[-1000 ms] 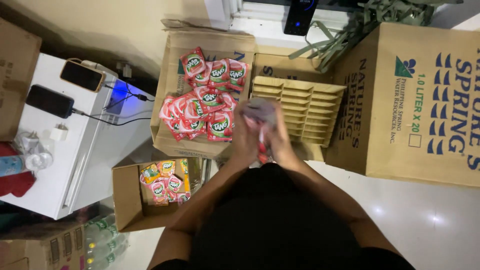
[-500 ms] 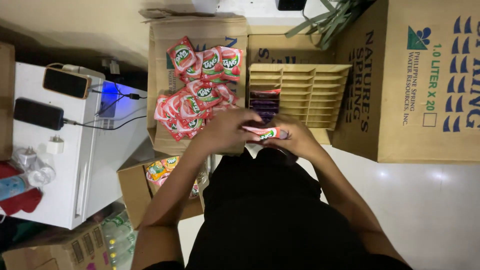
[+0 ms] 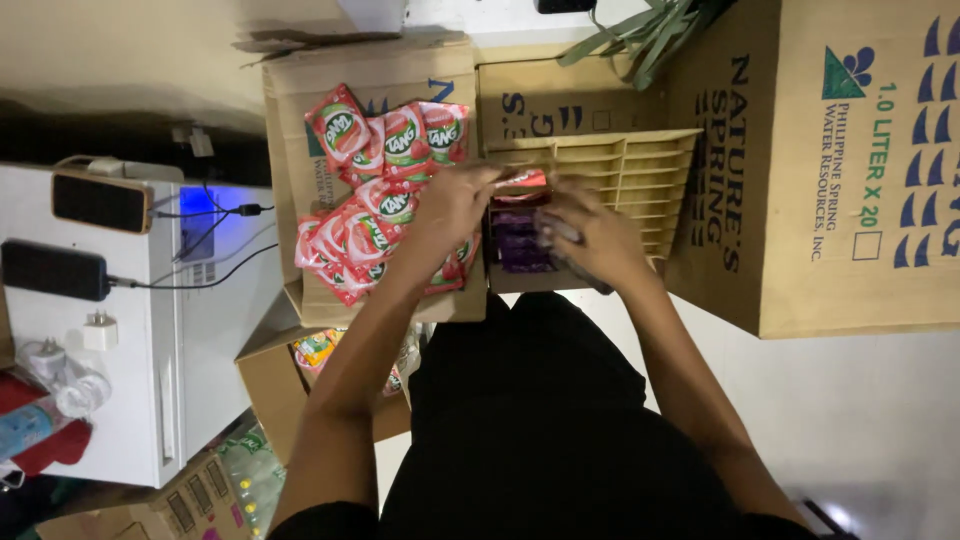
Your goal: Removing juice powder sachets from a cardboard box, wiping them with a cloth, and organizing them into a display rack.
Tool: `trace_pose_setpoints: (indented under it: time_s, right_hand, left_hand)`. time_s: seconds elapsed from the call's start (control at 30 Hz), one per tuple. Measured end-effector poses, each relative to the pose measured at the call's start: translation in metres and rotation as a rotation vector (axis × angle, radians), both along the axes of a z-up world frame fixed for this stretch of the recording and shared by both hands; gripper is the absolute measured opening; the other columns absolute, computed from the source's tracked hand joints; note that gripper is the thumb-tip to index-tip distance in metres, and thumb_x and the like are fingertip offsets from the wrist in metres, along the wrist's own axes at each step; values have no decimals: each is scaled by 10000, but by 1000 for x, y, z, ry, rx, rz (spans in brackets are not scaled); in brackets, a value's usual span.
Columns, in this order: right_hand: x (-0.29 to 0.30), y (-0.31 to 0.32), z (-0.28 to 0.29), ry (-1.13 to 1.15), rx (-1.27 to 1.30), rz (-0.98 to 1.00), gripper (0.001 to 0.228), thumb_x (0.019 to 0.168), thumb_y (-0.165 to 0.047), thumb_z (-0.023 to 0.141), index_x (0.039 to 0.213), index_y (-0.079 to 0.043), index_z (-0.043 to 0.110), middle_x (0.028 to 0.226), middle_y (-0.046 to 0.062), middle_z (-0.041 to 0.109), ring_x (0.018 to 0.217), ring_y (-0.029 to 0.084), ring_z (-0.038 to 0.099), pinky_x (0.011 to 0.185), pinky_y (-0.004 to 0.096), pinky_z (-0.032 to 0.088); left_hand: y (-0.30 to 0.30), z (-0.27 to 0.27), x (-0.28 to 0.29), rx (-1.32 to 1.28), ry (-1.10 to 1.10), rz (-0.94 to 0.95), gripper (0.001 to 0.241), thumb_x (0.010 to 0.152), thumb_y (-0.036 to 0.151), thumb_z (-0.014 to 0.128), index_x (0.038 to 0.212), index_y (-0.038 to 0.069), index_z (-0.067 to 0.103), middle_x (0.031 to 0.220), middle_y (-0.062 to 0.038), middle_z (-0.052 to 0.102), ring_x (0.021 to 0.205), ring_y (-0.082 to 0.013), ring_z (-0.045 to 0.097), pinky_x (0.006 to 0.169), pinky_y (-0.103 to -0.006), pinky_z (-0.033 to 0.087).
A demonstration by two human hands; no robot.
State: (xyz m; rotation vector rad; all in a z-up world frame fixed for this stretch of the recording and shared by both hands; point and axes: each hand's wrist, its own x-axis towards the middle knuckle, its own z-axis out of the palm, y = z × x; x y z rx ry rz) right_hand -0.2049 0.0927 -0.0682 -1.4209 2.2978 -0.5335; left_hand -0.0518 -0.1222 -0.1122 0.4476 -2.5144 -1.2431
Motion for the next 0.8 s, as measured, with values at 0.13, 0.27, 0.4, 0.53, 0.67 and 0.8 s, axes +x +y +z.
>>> trace_pose_setpoints:
  time_s: [0.13, 0.27, 0.4, 0.53, 0.67, 0.8]
  right_hand:
    - [1, -8, -15, 7, 63, 34, 478, 895, -459, 691, 1304, -212, 689, 1400, 53, 624, 1037, 332, 699, 781, 442, 583]
    - [1, 1, -20, -16, 185, 15, 501, 894, -499, 658, 1303, -210, 676, 1418, 51, 616, 995, 336, 702, 746, 447, 583]
    - [3, 5, -13, -26, 198, 0, 498, 910, -545, 647, 1261, -195, 696, 1363, 39, 651, 999, 316, 712, 755, 443, 583]
    - [4, 3, 1, -86, 142, -18, 464, 906, -499, 658, 1256, -199, 714, 1315, 42, 668, 997, 307, 712, 779, 434, 579]
    - [3, 6, 2, -80, 106, -39, 454, 899, -450, 686, 1261, -180, 721, 1306, 68, 666, 1026, 334, 696, 826, 436, 569]
    - [6, 5, 13, -138, 90, -60, 442, 902, -407, 710, 1262, -151, 705, 1296, 74, 680, 1074, 324, 692, 866, 427, 559]
  left_hand:
    - [9, -35, -6, -20, -23, -52, 164, 953, 106, 649, 1082, 63, 740, 984, -210, 727, 936, -366, 706, 841, -441, 558]
    - [16, -56, -4, 14, 47, -112, 221, 949, 134, 609, 1109, 42, 730, 1057, -214, 732, 978, -380, 701, 875, -444, 562]
    - [25, -42, -10, -143, -104, -159, 267, 929, 147, 545, 1076, 54, 748, 1031, -201, 728, 930, -380, 699, 803, -467, 561]
    - [33, -54, -15, -410, -266, -239, 183, 920, 184, 586, 913, 68, 728, 896, -173, 704, 858, -358, 711, 718, -478, 572]
    - [43, -71, -31, -526, -255, -272, 129, 863, 146, 604, 859, 82, 716, 887, -154, 690, 839, -337, 717, 697, -455, 582]
    - [52, -49, -39, -530, -273, -127, 113, 827, 124, 611, 834, 75, 712, 936, -155, 695, 784, -322, 715, 630, -445, 580]
